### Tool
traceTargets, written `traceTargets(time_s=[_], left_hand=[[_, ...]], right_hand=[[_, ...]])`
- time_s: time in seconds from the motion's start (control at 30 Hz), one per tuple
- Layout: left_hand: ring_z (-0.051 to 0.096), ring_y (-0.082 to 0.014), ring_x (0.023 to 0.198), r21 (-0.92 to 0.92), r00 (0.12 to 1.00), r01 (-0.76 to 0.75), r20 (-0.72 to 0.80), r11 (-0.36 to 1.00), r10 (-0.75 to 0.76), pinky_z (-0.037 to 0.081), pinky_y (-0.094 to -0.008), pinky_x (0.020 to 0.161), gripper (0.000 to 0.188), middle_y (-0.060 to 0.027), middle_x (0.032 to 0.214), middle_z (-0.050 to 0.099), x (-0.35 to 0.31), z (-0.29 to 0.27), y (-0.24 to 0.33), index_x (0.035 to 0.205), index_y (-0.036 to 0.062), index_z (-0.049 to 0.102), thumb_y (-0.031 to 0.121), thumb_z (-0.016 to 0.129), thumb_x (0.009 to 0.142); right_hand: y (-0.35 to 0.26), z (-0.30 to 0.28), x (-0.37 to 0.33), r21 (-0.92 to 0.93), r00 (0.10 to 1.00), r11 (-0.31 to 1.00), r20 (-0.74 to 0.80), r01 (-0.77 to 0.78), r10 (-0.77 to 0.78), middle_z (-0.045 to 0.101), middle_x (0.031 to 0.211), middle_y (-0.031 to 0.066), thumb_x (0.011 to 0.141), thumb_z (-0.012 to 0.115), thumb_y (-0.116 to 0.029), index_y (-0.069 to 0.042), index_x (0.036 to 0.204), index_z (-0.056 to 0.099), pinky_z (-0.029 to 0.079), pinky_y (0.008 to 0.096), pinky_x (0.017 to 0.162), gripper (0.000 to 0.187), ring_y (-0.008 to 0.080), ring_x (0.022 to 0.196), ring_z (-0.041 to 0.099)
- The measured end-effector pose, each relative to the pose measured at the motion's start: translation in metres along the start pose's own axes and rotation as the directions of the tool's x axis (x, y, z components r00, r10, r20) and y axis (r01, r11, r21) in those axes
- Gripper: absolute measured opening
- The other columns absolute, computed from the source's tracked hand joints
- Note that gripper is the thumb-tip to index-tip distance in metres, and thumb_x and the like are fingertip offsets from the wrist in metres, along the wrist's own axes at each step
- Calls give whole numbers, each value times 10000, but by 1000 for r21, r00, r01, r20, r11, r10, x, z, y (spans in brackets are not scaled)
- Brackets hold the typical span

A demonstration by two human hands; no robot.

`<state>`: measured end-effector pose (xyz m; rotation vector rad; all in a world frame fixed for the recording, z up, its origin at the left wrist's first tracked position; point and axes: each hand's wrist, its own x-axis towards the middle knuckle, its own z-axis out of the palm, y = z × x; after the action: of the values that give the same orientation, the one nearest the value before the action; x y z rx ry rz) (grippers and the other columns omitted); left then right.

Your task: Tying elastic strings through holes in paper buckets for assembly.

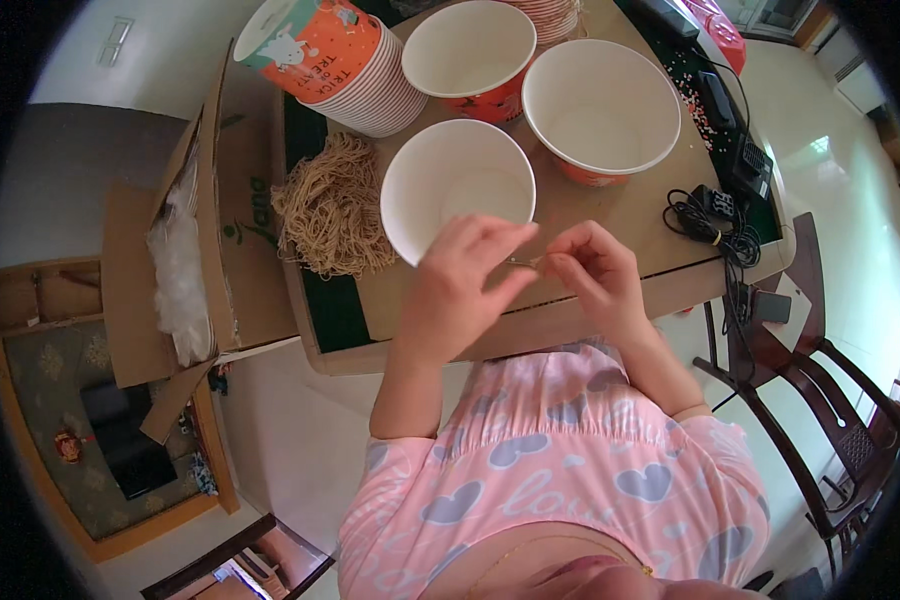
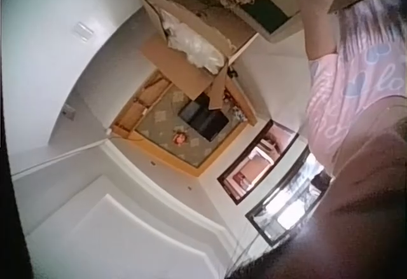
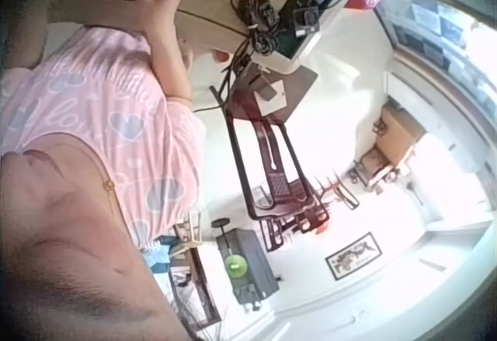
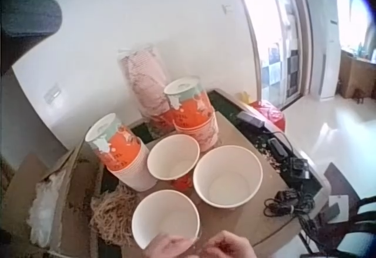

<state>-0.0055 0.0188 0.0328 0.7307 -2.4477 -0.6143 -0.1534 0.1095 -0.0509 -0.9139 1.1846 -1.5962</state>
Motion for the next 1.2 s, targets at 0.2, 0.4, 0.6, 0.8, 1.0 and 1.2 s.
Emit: traceTargets(time_s=[0.2, 0.4, 0.6, 0.8, 1.0, 1.2], left_hand=[[590, -268, 808, -39, 996, -82, 19, 996, 83, 485, -372, 690, 209, -61, 861, 614, -10, 12, -5, 880, 71, 638, 37, 743, 702], [577, -269, 751, -64, 997, -69, -29, 996, 67, 465, -375, 671, 123, -61, 780, 595, -13, 14, -5, 806, 58, 616, 48, 720, 741], [599, -256, 747, -82, 1000, -14, -26, 996, 12, 484, -353, 649, 168, -73, 812, 637, -11, 13, 2, 842, 44, 645, -7, 734, 710], [583, -248, 770, 39, 984, -160, -78, 986, 162, 463, -366, 675, 178, -46, 800, 592, -13, 17, -5, 873, 81, 654, 36, 728, 717], [589, -250, 732, 41, 983, -115, -136, 992, 120, 468, -349, 638, 173, -58, 779, 603, -16, 15, -12, 831, 68, 646, -2, 737, 702], [577, -257, 741, -14, 994, -53, -92, 999, 51, 457, -366, 649, 168, -59, 790, 579, -25, 21, -8, 822, 74, 619, 9, 724, 708]], right_hand=[[-14, -3, -1, 205, 989, 977, 145, -54, 25, 597, 865, 7, 935, 578, -30, -8, 971, 550, 457, 201, 688, 50, 59, 781, 565], [-9, -1, -4, 130, 991, 991, 129, -32, 15, 587, 877, -10, 892, 586, 31, -19, 963, 558, 384, 169, 603, 91, 9, 709, 491], [-7, 0, -4, -119, 995, 991, 84, 61, -51, 547, 800, -55, 883, 597, 35, -19, 924, 583, 324, 138, 564, 69, -20, 665, 421], [-7, -2, -2, -31, 996, 999, 90, -10, 13, 563, 807, -46, 888, 611, 22, -10, 910, 588, 337, 149, 565, 45, -14, 674, 436], [-1, -10, 0, -110, 993, 993, 104, -52, 63, 597, 879, -1, 894, 623, -4, 0, 912, 585, 421, 173, 650, 42, 25, 765, 521], [-10, 4, 7, 402, 988, 916, 140, 3, -64, 588, 898, 8, 948, 575, -102, -28, 954, 543, 434, 205, 747, 80, 44, 827, 525]])
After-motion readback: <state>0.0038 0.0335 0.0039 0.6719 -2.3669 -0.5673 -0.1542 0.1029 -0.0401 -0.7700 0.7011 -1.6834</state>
